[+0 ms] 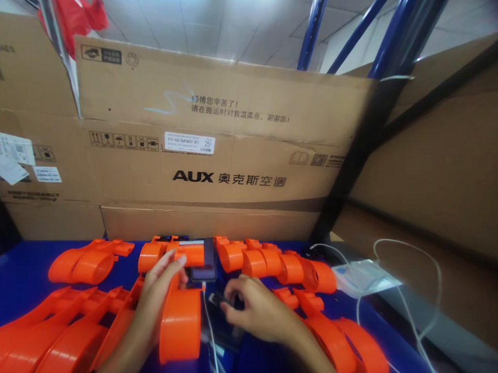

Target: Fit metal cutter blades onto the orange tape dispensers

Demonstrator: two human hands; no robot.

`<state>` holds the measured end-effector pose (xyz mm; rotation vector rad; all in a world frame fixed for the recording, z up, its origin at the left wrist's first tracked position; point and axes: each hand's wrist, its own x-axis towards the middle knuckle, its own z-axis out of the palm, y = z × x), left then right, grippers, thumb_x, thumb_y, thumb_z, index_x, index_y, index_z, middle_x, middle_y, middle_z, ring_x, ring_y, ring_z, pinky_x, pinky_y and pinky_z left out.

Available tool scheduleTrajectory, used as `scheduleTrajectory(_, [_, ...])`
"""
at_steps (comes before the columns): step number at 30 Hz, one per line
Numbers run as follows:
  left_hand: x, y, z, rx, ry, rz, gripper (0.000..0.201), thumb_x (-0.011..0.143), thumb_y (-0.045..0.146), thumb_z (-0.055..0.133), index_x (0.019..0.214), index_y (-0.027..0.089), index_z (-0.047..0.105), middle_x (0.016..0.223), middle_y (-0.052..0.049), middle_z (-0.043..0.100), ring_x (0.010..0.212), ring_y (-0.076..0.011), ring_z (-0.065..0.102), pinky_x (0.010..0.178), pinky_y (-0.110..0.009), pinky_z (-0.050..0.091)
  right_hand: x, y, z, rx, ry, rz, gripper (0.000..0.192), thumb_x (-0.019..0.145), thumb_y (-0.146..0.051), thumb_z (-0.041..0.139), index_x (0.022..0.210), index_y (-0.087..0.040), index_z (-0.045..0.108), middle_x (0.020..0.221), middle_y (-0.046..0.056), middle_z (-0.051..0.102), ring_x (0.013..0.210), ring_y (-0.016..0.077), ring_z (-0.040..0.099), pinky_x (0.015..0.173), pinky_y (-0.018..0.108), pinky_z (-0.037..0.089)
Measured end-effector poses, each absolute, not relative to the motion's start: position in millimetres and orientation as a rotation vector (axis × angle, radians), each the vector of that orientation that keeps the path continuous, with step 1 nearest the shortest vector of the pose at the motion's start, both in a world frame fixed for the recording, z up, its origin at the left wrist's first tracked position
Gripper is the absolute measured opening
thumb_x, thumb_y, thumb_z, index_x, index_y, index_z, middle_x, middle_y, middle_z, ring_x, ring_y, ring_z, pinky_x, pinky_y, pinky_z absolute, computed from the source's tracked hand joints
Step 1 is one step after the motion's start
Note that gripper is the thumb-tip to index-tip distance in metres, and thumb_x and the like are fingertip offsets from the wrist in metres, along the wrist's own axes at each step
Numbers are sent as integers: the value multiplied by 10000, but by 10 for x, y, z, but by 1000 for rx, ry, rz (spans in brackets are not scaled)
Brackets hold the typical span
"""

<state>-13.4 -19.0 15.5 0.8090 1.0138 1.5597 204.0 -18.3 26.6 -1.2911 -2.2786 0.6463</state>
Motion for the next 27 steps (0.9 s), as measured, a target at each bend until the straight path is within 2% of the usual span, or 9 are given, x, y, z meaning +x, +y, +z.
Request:
scheduleTrajectory(3, [-113,-224,198,863,1009,1555,301,756,448,785,761,192,626,631,45,616,550,-95,529,548,-176,426,2069,-236,305,-1182,-2239,1115,68,863,-233,603,813,-210,642,627,-30,694,547,128,604,503,202,399])
scheduleTrajectory(5, [-110,-214,201,877,1015,1548,285,779,438,769,790,195,621,624,50,604,549,-95,524,547,-174,424,2078,-257,301,-1135,-2240,1264,53,855,-226,610,814,-213,642,613,-39,706,512,113,588,485,187,385])
scheduleTrajectory(10, [-104,-178,180,864,1025,1551,298,783,439,770,893,201,629,629,50,612,567,-103,536,551,-176,423,2054,-177,245,-1150,-2070,1120,138,884,-306,627,801,-199,599,723,9,741,586,119,598,494,184,373])
scheduleTrajectory(13, [-97,-186,165,825,1022,1555,344,778,436,779,995,208,642,640,48,622,592,-109,545,584,-182,437,2040,-118,230,-1113,-1939,1102,181,903,-352,636,833,-196,576,713,5,703,588,116,581,508,194,371])
scheduleTrajectory(16, [-91,-201,137,812,993,1526,363,768,436,792,1013,208,651,630,48,614,579,-110,531,569,-187,427,2046,-84,237,-1053,-1829,1039,189,906,-374,652,883,-199,584,704,-11,655,599,122,572,538,218,401])
scheduleTrajectory(20, [-69,-215,97,917,941,1406,444,786,453,774,1149,226,654,657,34,638,574,-129,545,560,-219,430,2061,-66,242,-973,-1688,855,178,908,-344,661,1023,-212,629,908,33,689,790,176,646,681,276,489])
scheduleTrajectory(23, [-36,-232,89,1064,890,1323,464,828,415,741,1229,215,620,706,18,654,598,-137,566,595,-243,448,2045,-70,224,-915,-1606,771,220,904,-321,673,1099,-230,628,1018,49,691,841,189,654,709,289,504])
scheduleTrajectory(27, [1,-247,72,1187,889,1263,481,857,390,712,1270,191,566,772,1,653,679,-158,591,650,-272,463,2006,-94,216,-894,-1582,629,211,895,-299,692,1093,-242,643,952,34,686,770,175,624,695,290,501])
